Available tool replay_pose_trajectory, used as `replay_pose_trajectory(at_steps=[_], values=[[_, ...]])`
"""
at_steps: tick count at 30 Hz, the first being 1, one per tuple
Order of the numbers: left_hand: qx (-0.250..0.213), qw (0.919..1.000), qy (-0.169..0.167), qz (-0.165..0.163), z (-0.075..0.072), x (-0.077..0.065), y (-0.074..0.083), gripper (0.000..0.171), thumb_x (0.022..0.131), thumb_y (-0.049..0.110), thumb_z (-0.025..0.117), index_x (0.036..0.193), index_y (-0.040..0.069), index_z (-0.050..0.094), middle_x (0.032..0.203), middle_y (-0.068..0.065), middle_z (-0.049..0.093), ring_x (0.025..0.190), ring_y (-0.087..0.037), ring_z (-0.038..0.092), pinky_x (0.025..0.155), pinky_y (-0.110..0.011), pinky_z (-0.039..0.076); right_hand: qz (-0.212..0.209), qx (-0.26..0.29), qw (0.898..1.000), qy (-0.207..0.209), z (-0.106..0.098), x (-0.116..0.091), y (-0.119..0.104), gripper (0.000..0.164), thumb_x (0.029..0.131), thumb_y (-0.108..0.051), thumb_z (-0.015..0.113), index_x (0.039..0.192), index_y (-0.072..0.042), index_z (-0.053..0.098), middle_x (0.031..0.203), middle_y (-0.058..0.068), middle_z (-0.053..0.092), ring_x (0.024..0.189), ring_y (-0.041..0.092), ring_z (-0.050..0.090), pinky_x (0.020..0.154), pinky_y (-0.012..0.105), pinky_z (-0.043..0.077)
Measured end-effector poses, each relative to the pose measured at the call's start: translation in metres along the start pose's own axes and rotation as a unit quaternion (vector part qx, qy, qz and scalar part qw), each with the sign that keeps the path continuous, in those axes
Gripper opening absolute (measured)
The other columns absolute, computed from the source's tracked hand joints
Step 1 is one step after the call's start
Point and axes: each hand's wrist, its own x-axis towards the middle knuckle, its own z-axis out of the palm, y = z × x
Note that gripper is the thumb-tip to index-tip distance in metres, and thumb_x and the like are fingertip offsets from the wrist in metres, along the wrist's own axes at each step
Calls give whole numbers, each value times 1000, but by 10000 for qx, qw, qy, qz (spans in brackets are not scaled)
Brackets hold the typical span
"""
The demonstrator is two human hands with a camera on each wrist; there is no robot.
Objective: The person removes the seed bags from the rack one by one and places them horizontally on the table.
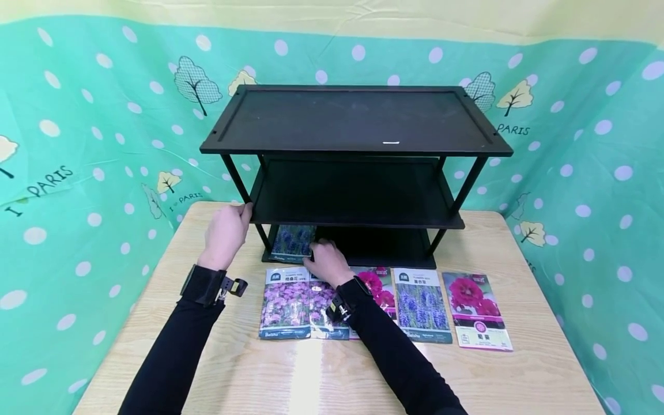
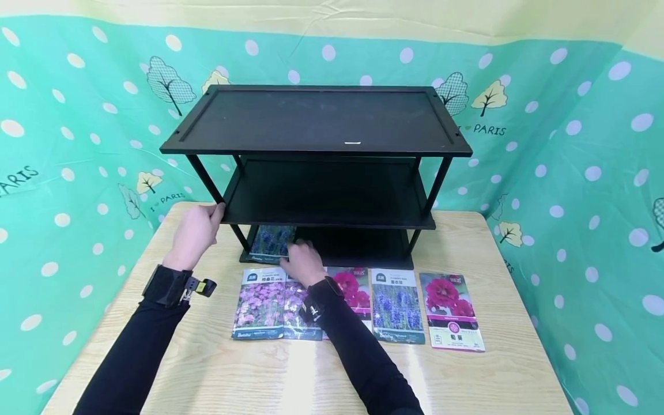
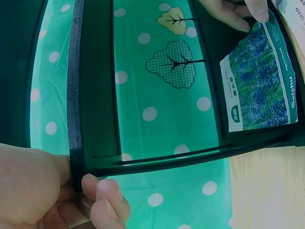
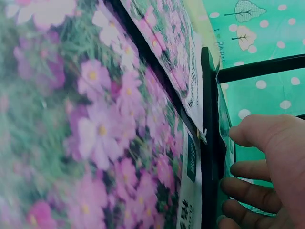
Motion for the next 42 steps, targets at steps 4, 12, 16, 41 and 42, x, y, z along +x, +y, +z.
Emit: replay_pose_trajectory(at_steps=[4, 12, 16, 41, 42], values=[[-8, 10000, -6, -19, -1, 0, 1, 54, 111, 28, 42, 66, 6, 62, 51, -9, 54, 39, -19, 49, 38, -32, 34, 175, 279, 9994, -63, 3, -1, -3, 30, 101, -31, 65, 116, -5, 72, 108, 13, 66, 97, 29, 64, 84, 41, 53], [8, 9999, -101, -95, -2, 0, 1, 55, 112, 28, 41, 66, 6, 63, 50, -6, 48, 40, -19, 44, 39, -32, 32, 582, 315, 9975, 266, 11, -1, -13, 30, 101, -32, 66, 111, -5, 74, 110, 16, 68, 100, 33, 65, 83, 45, 56], [-9, 9998, -124, -142, -2, -1, 2, 55, 112, 29, 40, 69, 5, 65, 51, -5, 49, 40, -19, 45, 38, -32, 32, 580, -200, 9953, 746, 16, 0, -17, 29, 97, -35, 73, 84, -9, 74, 93, 13, 69, 89, 34, 66, 77, 46, 56], [56, 9996, -176, -204, -2, 1, 2, 55, 112, 32, 39, 72, 6, 66, 51, -5, 49, 41, -20, 46, 39, -32, 33, 1939, 163, 9799, 433, 9, -5, -34, 42, 94, -26, 75, 64, -15, 49, 72, 10, 65, 69, 33, 66, 60, 48, 52], [46, 9996, -181, -206, -2, 1, 2, 55, 112, 32, 39, 72, 6, 66, 51, -6, 50, 41, -20, 47, 39, -32, 33, 1939, 178, 9798, 455, 9, -5, -34, 40, 93, -26, 75, 64, -14, 50, 73, 11, 66, 69, 33, 67, 59, 48, 53]])
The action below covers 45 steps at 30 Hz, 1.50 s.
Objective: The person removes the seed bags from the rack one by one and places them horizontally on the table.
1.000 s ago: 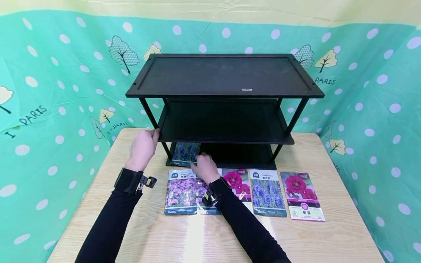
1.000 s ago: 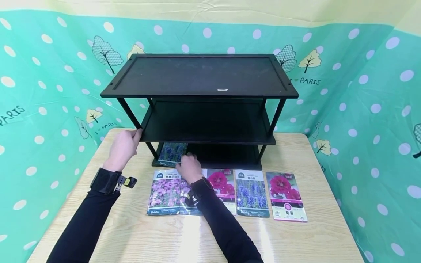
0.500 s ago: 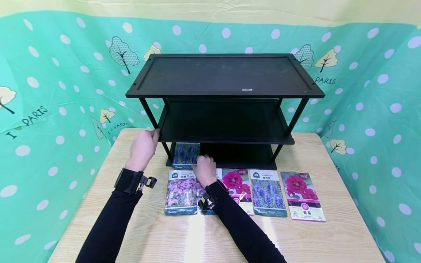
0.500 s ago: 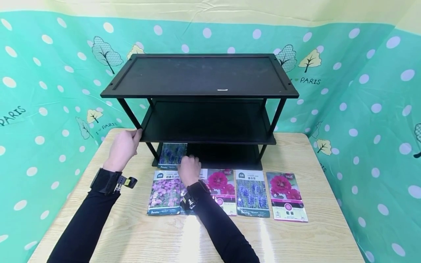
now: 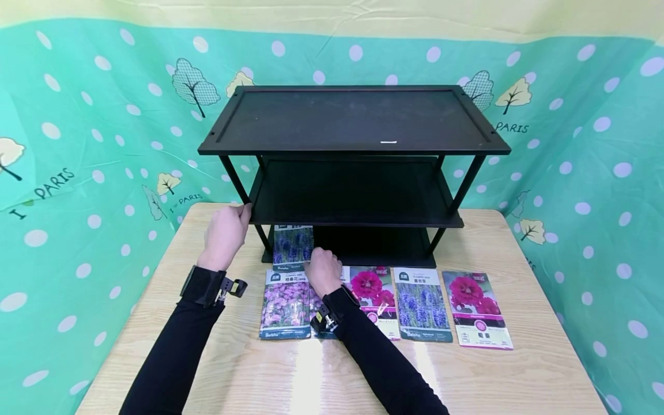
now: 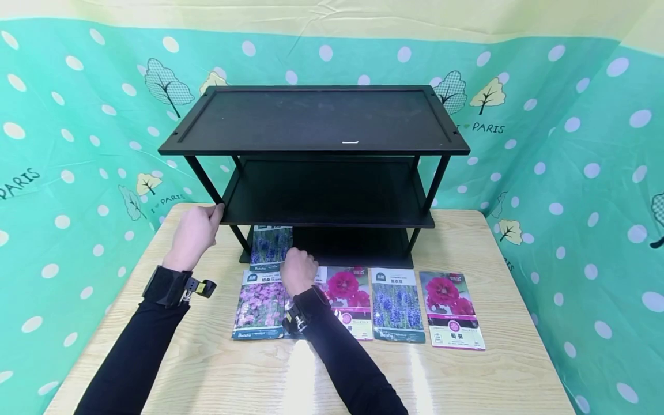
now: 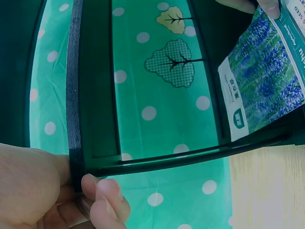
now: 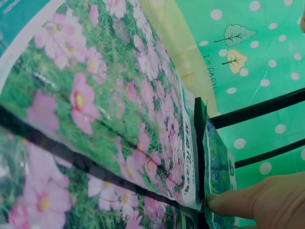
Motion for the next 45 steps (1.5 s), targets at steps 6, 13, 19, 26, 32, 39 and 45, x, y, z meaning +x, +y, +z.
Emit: replay_pose_trajectory(at_steps=[6, 13, 19, 26, 32, 39, 45], values=[[62, 10000, 18, 26, 1, 0, 0, 54, 112, 31, 40, 70, 6, 64, 51, -7, 51, 41, -20, 47, 39, -32, 34, 67, 378, 9992, -56, -5, -2, 1, 33, 92, -18, 75, 66, -11, 55, 73, 14, 66, 67, 33, 68, 55, 45, 51], [56, 10000, 42, -6, 0, 1, 2, 54, 112, 30, 41, 66, 7, 61, 51, -7, 52, 41, -20, 48, 39, -32, 34, 474, 1135, 9921, -232, -9, -3, 3, 40, 93, -16, 73, 64, -13, 45, 74, 15, 62, 61, 27, 58, 51, 40, 42], [91, 9999, 44, 30, -1, 0, 3, 55, 111, 29, 41, 65, 7, 60, 50, -6, 50, 40, -20, 47, 39, -32, 33, 490, 1287, 9902, -213, -10, -5, 6, 51, 92, -14, 71, 58, -17, 33, 58, 0, 35, 49, 19, 40, 45, 33, 31], [105, 9997, 88, 183, 2, 2, 3, 53, 111, 27, 42, 66, 6, 60, 49, -5, 47, 40, -20, 46, 39, -32, 34, 309, 1658, 9856, 153, -13, -10, 14, 54, 88, -10, 69, 53, -20, 29, 54, -8, 16, 50, 13, 18, 47, 28, 15], [88, 9999, 33, 129, 3, 2, 2, 52, 111, 26, 42, 71, 3, 65, 50, -7, 50, 40, -20, 48, 40, -32, 35, 330, 1641, 9853, 333, -14, -11, 19, 49, 89, -17, 74, 51, -20, 43, 55, -6, 40, 51, 14, 35, 48, 30, 27], [83, 9999, 54, 122, 3, 1, 1, 52, 111, 26, 42, 71, 3, 65, 50, -6, 49, 40, -19, 47, 39, -31, 34, 222, 1842, 9819, 373, -17, -12, 20, 37, 87, -14, 74, 53, -16, 58, 60, -4, 58, 52, 15, 45, 53, 30, 36], [98, 9998, 77, 143, 2, 0, 3, 53, 111, 26, 43, 67, 5, 62, 49, -6, 47, 40, -19, 46, 39, -31, 33, 204, 2214, 9747, 235, -20, -16, 17, 16, 90, -14, 72, 76, -13, 80, 71, -2, 75, 53, 11, 57, 57, 29, 46]])
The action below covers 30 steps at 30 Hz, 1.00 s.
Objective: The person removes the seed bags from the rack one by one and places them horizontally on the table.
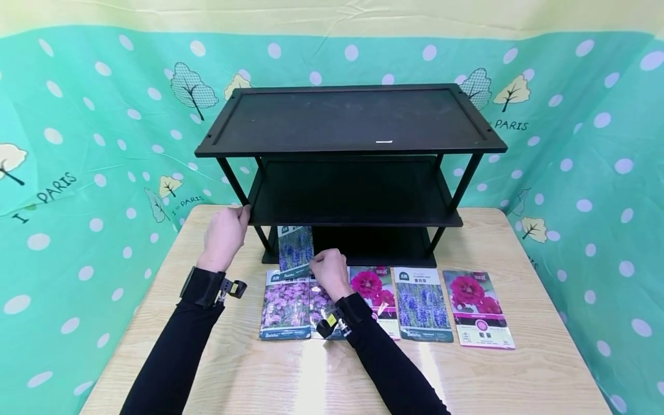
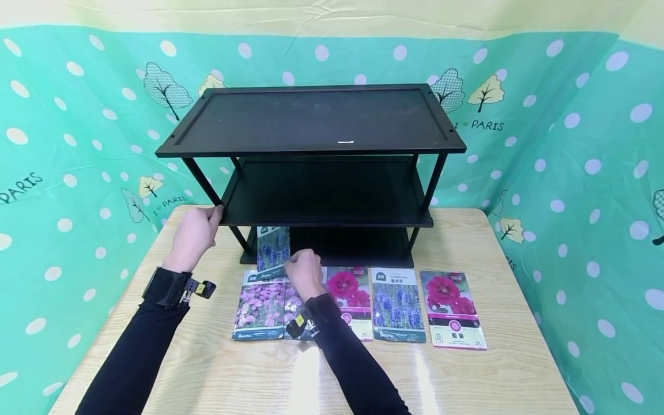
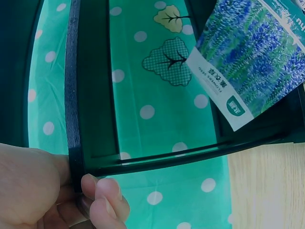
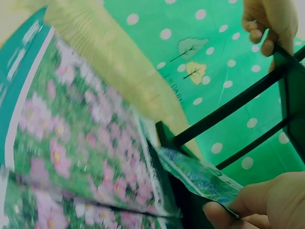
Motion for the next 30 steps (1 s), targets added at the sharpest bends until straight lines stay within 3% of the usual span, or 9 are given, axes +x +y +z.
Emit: replay_pose_trajectory(at_steps=[5, 16, 23, 30], values=[[-71, 10000, -32, 10, 0, -1, -1, 55, 111, 26, 42, 64, 6, 60, 49, -5, 48, 39, -18, 46, 38, -31, 33, -4, 303, 9995, -121, -2, -5, -3, 15, 91, -12, 69, 86, -10, 83, 72, 3, 77, 48, 11, 55, 51, 27, 44], [-74, 10000, -18, -3, 2, 1, 0, 54, 111, 26, 42, 63, 7, 57, 49, -6, 48, 39, -19, 46, 39, -31, 33, 325, 536, 9980, -121, -11, -21, -6, 11, 90, -15, 74, 86, -10, 83, 71, 3, 77, 52, 7, 58, 54, 26, 46], [-36, 10000, 48, -17, 0, 1, -1, 53, 111, 26, 43, 68, 4, 63, 51, -9, 53, 40, -20, 49, 39, -31, 35, 439, 965, 9939, -316, -18, -34, -2, 11, 91, -12, 74, 87, -5, 81, 81, 10, 79, 61, 13, 67, 52, 25, 43], [-16, 10000, 68, 47, 0, 1, -2, 53, 111, 26, 42, 66, 5, 62, 50, -9, 52, 40, -20, 47, 39, -32, 34, 653, 1149, 9886, -721, -14, -50, -2, 9, 90, -15, 75, 86, -6, 78, 72, 8, 77, 61, 20, 71, 47, 23, 42]])
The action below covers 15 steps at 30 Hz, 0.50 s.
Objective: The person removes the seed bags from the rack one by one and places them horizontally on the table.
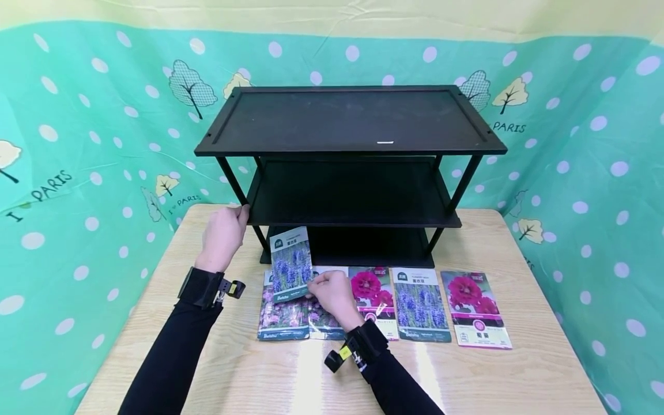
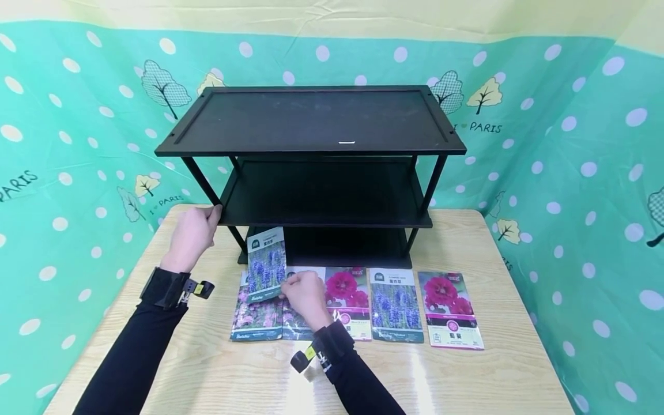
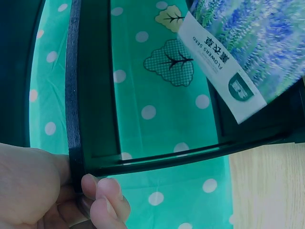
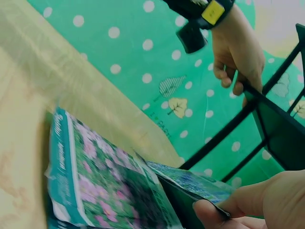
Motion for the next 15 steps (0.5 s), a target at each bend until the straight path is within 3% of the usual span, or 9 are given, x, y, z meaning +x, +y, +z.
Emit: replay_pose_trajectory(at_steps=[3, 9, 15], values=[[27, 10000, 66, 59, 0, 0, 0, 53, 111, 25, 43, 66, 5, 61, 50, -9, 51, 40, -20, 47, 40, -32, 34, 18, 146, 9996, -243, 5, -5, -1, 9, 90, -12, 75, 86, -5, 76, 72, 8, 77, 66, 25, 75, 47, 22, 41], [5, 10000, 16, 68, -1, -1, -1, 51, 111, 26, 44, 67, 6, 62, 51, -10, 56, 40, -20, 52, 39, -32, 37, 76, -72, 9984, -557, 17, -14, -4, 7, 88, -13, 77, 84, -8, 78, 70, 5, 76, 66, 24, 73, 47, 22, 36], [-36, 10000, 26, 47, -1, -1, -1, 54, 111, 27, 43, 63, 7, 59, 51, -10, 56, 40, -20, 50, 39, -33, 35, 61, -367, 9959, -828, 35, -19, -3, 9, 87, -17, 80, 82, -10, 80, 66, -1, 75, 59, 14, 70, 54, 22, 44]])
